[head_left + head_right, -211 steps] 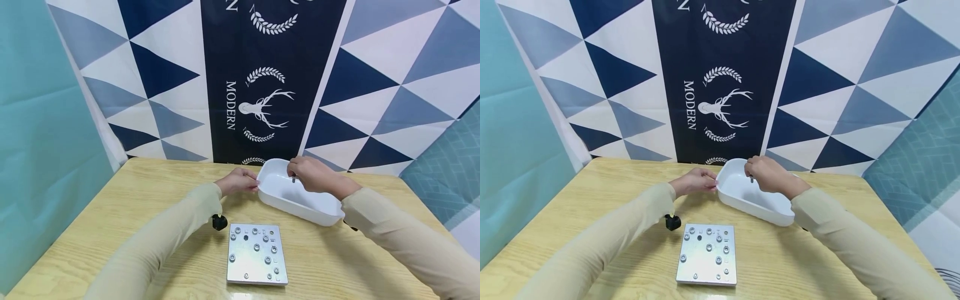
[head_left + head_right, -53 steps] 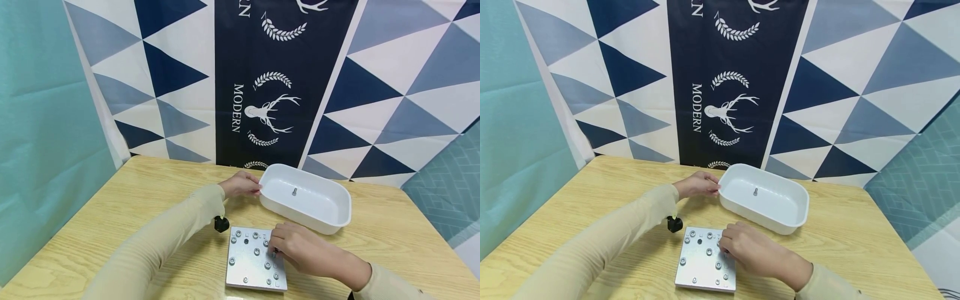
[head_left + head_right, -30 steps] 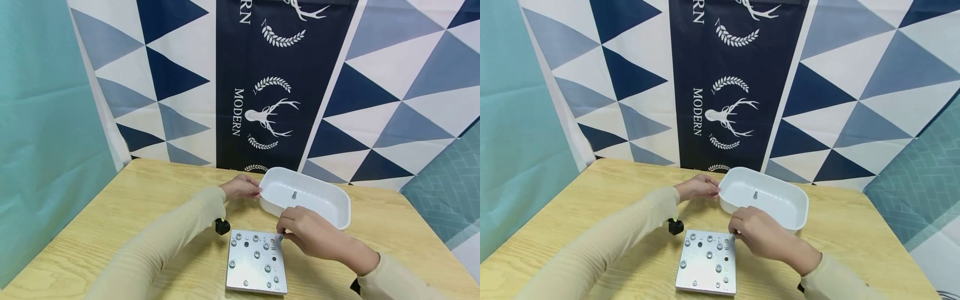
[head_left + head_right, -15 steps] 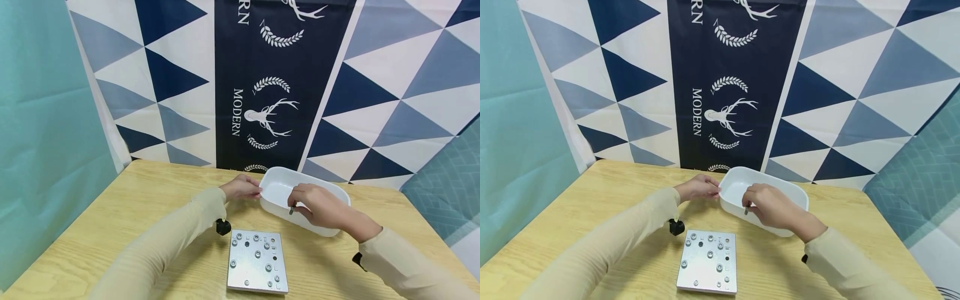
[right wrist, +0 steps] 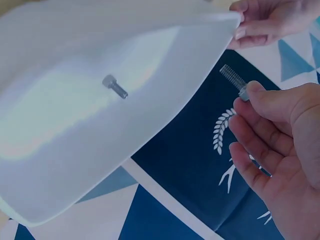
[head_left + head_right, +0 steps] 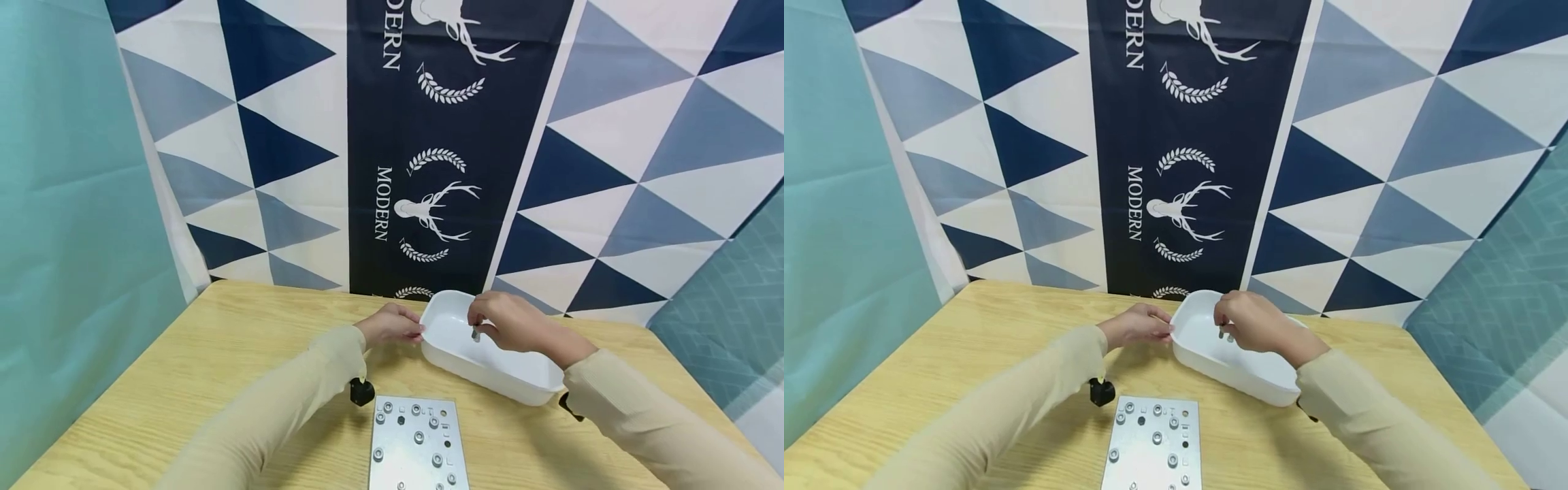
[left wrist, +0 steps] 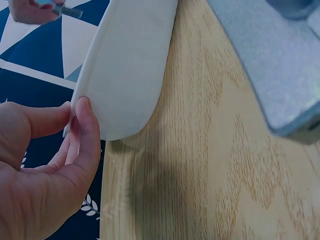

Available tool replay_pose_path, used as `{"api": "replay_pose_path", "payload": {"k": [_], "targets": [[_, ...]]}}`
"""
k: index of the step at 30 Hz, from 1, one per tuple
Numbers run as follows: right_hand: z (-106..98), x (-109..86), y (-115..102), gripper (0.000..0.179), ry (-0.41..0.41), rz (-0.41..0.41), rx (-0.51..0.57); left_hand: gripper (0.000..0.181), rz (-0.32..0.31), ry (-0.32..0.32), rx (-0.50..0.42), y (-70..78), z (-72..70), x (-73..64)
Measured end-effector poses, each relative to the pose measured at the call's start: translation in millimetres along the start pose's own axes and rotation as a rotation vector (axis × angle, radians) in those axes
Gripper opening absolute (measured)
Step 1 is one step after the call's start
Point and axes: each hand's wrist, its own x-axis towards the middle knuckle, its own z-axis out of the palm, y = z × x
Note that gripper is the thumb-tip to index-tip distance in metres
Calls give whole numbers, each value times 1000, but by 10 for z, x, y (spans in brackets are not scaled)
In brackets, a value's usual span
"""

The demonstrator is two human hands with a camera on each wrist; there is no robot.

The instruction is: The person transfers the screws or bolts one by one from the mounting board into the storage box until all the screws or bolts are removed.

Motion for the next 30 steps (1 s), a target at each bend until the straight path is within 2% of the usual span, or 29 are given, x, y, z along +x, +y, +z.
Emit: {"api": "replay_pose_path", "payload": {"k": [4,15,25,30], "targets": [[-20,65,79,18,-14,32,-9,17,0,-3,-2,7,23,12],[13,244,205,14,-89,41,31,17,11,12,9,-36,23,19],[51,494,295,10,-168,144,48,19,-25,30,-18,-22,21,18],[55,530,329,13,-255,216,58,19,-33,20,-39,-6,19,30]]}}
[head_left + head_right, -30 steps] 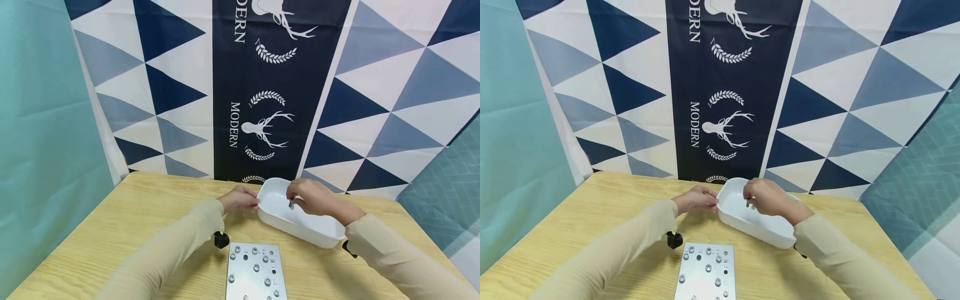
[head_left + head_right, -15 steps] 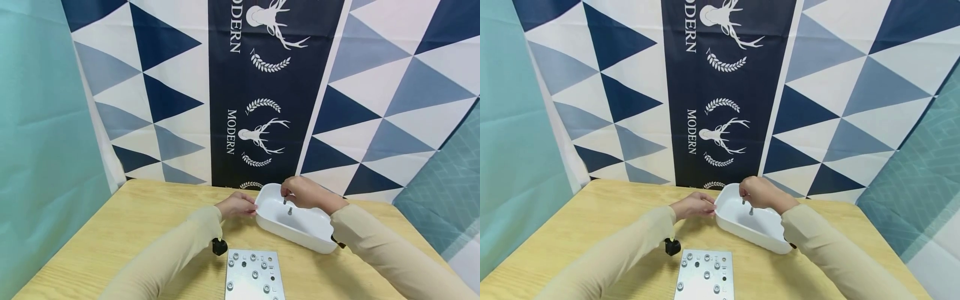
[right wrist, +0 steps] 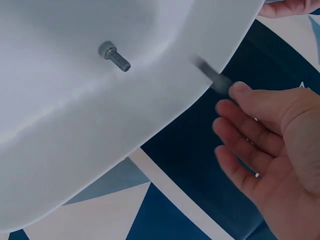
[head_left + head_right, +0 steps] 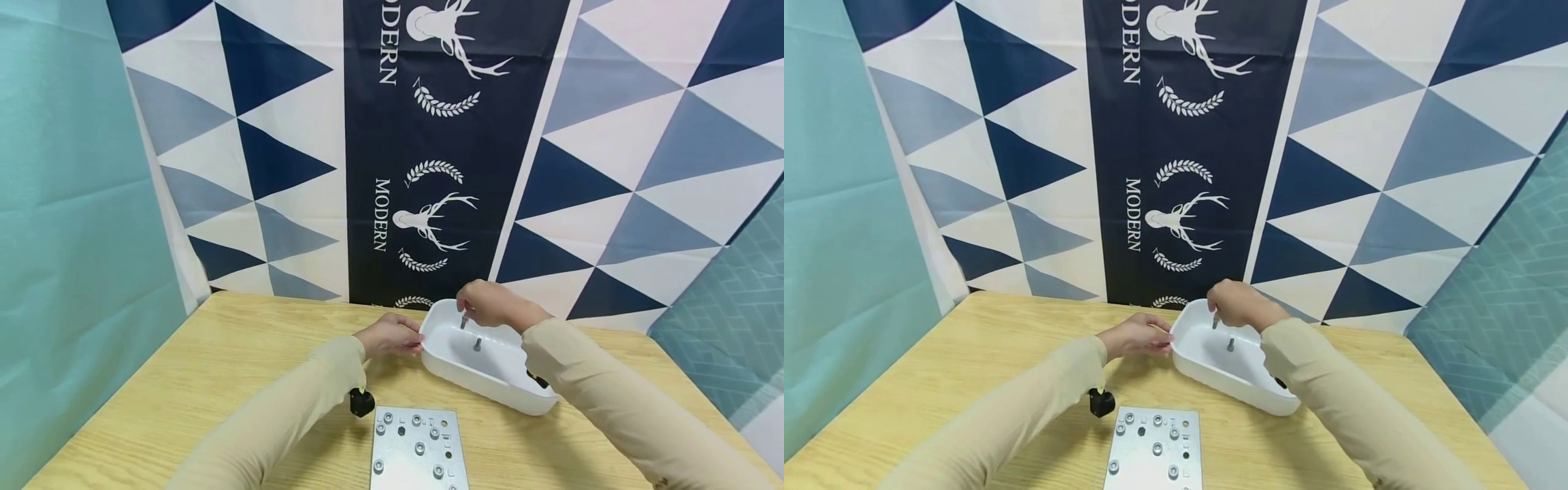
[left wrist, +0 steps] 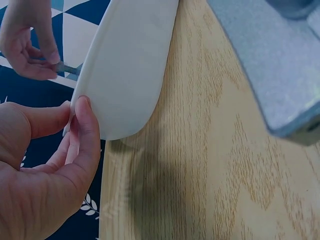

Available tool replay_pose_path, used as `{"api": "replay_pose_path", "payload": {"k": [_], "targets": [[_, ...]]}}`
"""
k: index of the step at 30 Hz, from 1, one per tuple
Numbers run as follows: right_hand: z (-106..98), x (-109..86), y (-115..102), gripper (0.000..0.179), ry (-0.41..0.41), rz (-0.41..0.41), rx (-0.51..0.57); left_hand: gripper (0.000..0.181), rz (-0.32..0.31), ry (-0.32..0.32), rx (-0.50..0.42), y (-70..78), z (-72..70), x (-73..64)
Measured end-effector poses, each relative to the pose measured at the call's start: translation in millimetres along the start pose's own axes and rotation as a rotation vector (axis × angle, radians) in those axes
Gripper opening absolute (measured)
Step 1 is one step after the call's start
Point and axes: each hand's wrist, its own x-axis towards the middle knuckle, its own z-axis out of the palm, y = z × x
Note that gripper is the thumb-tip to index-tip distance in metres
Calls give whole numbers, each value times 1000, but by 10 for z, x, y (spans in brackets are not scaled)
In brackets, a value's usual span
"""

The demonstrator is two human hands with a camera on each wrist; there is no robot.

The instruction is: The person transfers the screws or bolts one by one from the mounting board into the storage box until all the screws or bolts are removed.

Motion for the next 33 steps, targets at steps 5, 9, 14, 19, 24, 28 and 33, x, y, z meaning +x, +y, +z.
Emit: {"api": "replay_pose_path", "payload": {"k": [5,9,14,19,24,28,33], "targets": [[73,-78,24,25,-63,40,24,19,-7,-11,-2,-31,16,8],[135,-168,28,23,-34,-11,32,19,9,-14,4,-37,25,-1],[171,-300,-47,20,36,-93,21,19,19,-19,17,-18,29,3],[180,-416,-197,21,71,-162,2,19,11,-24,11,-8,10,13],[203,-502,-345,23,90,-219,13,21,5,-26,5,-28,-14,30],[215,-546,-446,25,117,-268,26,22,17,-27,12,-35,-33,44],[236,-589,-560,27,157,-312,7,22,30,-34,12,-3,-54,58]]}}
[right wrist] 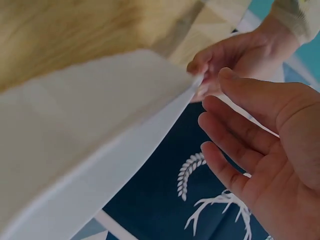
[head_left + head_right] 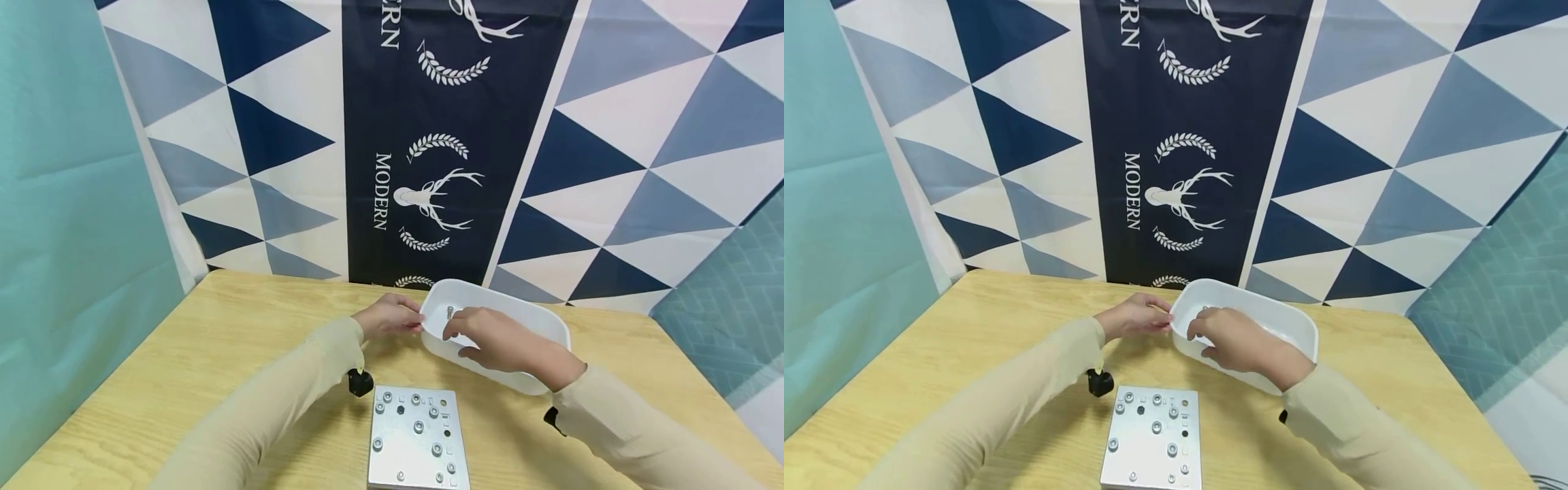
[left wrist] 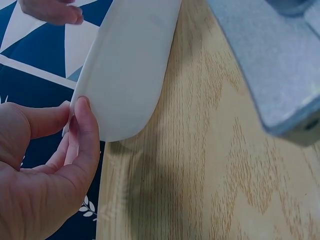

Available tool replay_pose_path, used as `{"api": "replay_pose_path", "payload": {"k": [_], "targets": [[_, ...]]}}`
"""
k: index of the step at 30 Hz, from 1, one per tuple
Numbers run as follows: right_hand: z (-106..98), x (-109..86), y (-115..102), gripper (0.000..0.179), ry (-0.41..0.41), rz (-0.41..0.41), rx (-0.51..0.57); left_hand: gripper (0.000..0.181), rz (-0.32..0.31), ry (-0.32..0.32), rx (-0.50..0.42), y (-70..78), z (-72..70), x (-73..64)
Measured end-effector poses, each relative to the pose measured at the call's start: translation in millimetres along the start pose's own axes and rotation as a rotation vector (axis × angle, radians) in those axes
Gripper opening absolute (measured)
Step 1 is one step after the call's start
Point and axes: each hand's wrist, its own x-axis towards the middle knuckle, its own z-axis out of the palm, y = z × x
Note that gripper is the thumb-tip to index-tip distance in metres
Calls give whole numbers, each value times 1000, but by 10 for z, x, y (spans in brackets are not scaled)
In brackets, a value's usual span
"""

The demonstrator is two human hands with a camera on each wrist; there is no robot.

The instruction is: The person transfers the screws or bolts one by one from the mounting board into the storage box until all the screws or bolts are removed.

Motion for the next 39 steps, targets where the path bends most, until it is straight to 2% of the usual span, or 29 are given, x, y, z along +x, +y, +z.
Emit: {"api": "replay_pose_path", "payload": {"k": [8,17,23,39], "targets": [[34,-63,-202,30,-1,-14,-13,25,8,-8,-17,95,-19,4],[130,-147,-322,29,-4,-57,51,25,-28,-5,-34,92,-32,22],[183,-166,-385,23,3,-79,71,24,-32,-10,-26,92,-33,24],[279,-197,-674,28,78,-239,33,26,-56,-11,-36,38,-30,21]]}}
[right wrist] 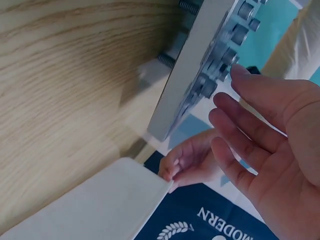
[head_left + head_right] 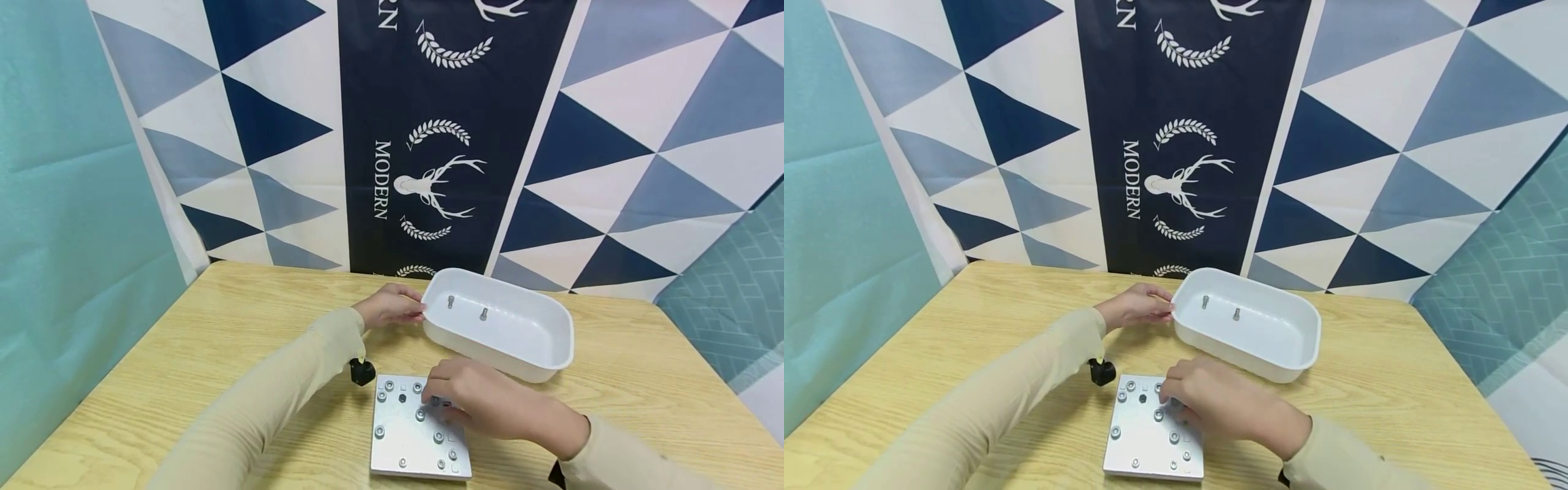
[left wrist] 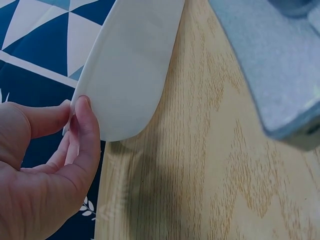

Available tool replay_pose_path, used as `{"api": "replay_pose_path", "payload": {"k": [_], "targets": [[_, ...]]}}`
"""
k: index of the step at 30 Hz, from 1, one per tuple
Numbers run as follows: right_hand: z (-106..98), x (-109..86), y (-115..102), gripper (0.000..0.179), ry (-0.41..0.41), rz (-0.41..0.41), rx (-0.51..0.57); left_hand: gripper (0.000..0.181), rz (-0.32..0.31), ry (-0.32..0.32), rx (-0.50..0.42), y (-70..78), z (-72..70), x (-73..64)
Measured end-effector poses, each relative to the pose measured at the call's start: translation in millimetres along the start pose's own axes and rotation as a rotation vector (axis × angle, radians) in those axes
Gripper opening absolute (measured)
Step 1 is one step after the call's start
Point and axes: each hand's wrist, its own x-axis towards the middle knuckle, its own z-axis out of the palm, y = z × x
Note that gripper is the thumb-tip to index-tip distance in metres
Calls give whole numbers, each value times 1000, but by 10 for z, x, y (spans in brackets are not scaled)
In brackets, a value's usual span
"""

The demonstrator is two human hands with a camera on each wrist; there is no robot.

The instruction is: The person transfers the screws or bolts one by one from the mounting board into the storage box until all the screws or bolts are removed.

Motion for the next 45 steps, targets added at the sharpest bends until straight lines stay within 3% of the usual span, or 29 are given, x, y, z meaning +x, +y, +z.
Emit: {"api": "replay_pose_path", "payload": {"k": [8,15,22,45], "targets": [[61,60,-65,24,6,-61,-48,25,3,-3,5,0,-4,10],[89,101,-103,22,-38,-71,-81,24,-5,4,0,5,-10,27],[135,123,-123,18,-29,-85,-143,24,-6,5,-2,12,-13,20],[198,128,-115,12,13,-127,-155,24,0,0,-6,16,-10,-14]]}}
